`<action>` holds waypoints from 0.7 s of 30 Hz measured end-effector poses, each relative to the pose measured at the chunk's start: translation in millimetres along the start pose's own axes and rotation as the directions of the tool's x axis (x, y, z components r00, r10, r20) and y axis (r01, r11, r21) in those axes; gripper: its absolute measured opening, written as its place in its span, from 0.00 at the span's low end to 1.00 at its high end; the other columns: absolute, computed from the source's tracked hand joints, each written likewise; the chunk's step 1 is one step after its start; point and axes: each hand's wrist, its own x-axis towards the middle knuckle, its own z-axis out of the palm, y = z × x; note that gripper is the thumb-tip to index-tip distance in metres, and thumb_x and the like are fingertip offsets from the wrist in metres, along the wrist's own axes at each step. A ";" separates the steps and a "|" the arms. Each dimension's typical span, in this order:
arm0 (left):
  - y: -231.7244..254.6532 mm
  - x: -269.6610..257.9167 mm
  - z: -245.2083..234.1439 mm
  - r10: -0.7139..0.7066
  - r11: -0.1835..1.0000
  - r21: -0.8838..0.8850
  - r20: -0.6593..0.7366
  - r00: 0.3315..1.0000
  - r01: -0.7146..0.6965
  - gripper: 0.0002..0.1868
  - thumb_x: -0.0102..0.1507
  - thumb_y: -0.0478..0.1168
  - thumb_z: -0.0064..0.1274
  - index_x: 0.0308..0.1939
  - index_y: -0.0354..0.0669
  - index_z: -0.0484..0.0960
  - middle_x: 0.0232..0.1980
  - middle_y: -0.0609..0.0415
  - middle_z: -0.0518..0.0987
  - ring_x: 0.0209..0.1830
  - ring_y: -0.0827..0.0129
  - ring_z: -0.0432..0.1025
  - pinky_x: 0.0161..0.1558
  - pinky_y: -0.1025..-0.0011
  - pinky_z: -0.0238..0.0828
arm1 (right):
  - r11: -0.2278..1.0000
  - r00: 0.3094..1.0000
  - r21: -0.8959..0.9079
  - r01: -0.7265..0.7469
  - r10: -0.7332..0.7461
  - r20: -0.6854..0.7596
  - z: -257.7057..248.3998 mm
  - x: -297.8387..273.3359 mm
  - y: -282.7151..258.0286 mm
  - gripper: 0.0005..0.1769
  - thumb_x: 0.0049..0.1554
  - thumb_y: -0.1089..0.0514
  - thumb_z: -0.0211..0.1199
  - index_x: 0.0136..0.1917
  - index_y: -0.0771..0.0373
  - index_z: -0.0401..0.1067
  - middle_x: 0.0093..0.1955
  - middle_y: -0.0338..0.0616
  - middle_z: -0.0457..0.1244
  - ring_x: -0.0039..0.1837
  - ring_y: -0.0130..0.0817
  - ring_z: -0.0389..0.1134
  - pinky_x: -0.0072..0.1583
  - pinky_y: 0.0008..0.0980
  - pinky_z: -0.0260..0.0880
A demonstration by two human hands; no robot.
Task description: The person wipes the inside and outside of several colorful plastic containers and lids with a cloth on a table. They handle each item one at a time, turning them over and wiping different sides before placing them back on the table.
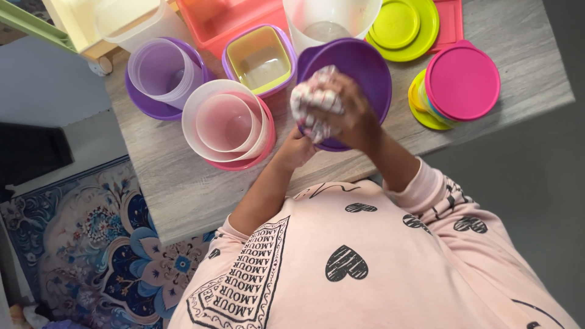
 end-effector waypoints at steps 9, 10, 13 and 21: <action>9.2 -18.9 -5.2 0.133 0.991 0.014 0.058 0.989 -0.134 0.24 0.64 0.20 0.40 0.66 0.25 0.70 0.60 0.40 0.79 0.60 0.56 0.76 0.64 0.59 0.74 | 0.980 0.967 -0.140 -0.138 0.164 0.197 -38.1 -12.9 4.6 0.26 0.53 0.60 0.72 0.65 0.44 0.81 0.73 0.46 0.60 0.77 0.57 0.58 0.77 0.53 0.62; 14.8 -17.9 -2.9 0.134 0.990 0.030 0.061 0.989 -0.136 0.26 0.63 0.21 0.39 0.66 0.25 0.71 0.59 0.39 0.79 0.60 0.56 0.76 0.64 0.59 0.74 | 0.989 0.968 -0.059 -0.139 0.148 0.203 -37.1 -13.8 -2.0 0.26 0.51 0.59 0.73 0.63 0.45 0.81 0.72 0.45 0.60 0.77 0.56 0.57 0.77 0.54 0.61; 3.5 -7.9 8.5 0.026 1.000 0.008 0.001 1.000 -0.026 0.22 0.67 0.24 0.38 0.66 0.31 0.69 0.63 0.46 0.77 0.64 0.62 0.74 0.63 0.61 0.74 | 0.993 0.983 0.067 -0.101 0.089 0.163 -21.2 -12.4 -17.7 0.24 0.49 0.57 0.74 0.60 0.45 0.81 0.72 0.41 0.62 0.78 0.53 0.57 0.78 0.57 0.59; -0.2 -15.5 9.3 0.218 0.974 0.069 -0.005 0.976 -0.217 0.26 0.65 0.18 0.41 0.69 0.27 0.68 0.62 0.42 0.76 0.63 0.59 0.73 0.65 0.60 0.72 | 0.980 0.987 -0.155 -0.124 0.138 0.085 -23.3 4.7 42.1 0.24 0.54 0.59 0.73 0.65 0.46 0.83 0.72 0.42 0.60 0.79 0.55 0.54 0.77 0.55 0.60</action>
